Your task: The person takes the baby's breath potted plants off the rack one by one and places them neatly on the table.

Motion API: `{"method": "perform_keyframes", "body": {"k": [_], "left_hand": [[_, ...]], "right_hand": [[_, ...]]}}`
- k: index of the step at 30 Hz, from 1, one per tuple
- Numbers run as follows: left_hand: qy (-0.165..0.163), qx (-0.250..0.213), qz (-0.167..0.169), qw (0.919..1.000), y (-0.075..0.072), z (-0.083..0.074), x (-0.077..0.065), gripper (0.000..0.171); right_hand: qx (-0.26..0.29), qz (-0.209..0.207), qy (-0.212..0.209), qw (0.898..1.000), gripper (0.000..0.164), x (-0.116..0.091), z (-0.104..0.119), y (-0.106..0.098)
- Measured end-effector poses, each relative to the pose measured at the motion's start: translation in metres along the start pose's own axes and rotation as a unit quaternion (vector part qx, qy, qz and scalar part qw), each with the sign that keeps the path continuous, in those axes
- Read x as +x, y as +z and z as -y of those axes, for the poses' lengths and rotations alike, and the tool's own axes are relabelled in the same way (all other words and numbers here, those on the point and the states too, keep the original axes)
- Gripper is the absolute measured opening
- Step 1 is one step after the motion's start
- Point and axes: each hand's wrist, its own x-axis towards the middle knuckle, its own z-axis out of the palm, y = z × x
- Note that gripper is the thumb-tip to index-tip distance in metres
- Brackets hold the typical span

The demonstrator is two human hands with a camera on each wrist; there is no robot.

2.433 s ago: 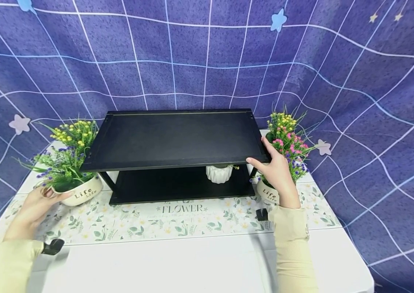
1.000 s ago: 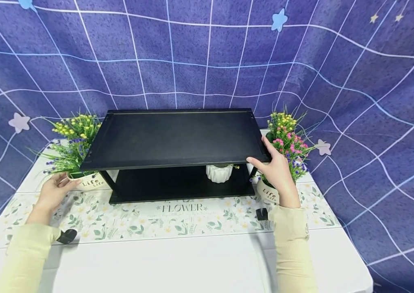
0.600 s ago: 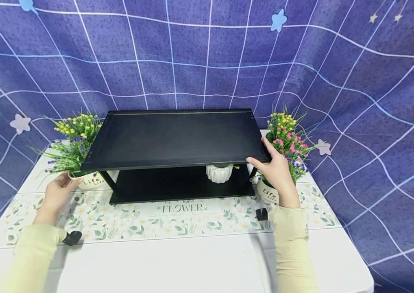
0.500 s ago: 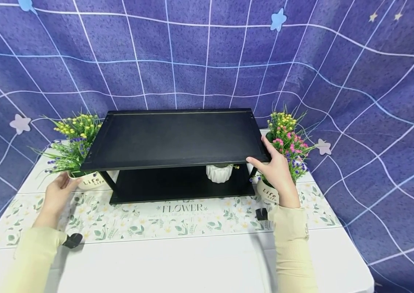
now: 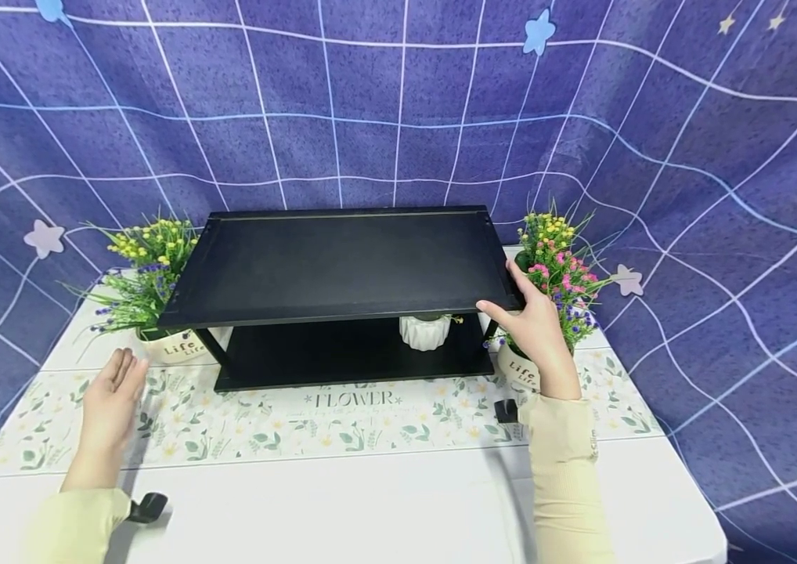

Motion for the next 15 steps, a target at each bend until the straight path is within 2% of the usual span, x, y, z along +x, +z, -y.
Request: {"method": "perform_keyframes", "body": {"k": [5, 12, 15], "left_hand": [[0.020, -0.037, -0.016, 0.9990, 0.015, -0.006, -0.025, 0.071], [0.089, -0.046, -0.017, 0.9949, 0.039, -0.014, -0.058, 0.064], [0.116, -0.054, -0.029, 0.9914, 0.049, -0.013, -0.071, 0.060]], "right_hand": [[-0.005, -0.003, -0.002, 1.000, 0.081, 0.000, -0.001, 0.000], [-0.003, -0.002, -0.001, 1.000, 0.081, 0.001, -0.002, 0.000], [-0.002, -0.002, -0.001, 1.000, 0.081, 0.001, -0.002, 0.001]]}}
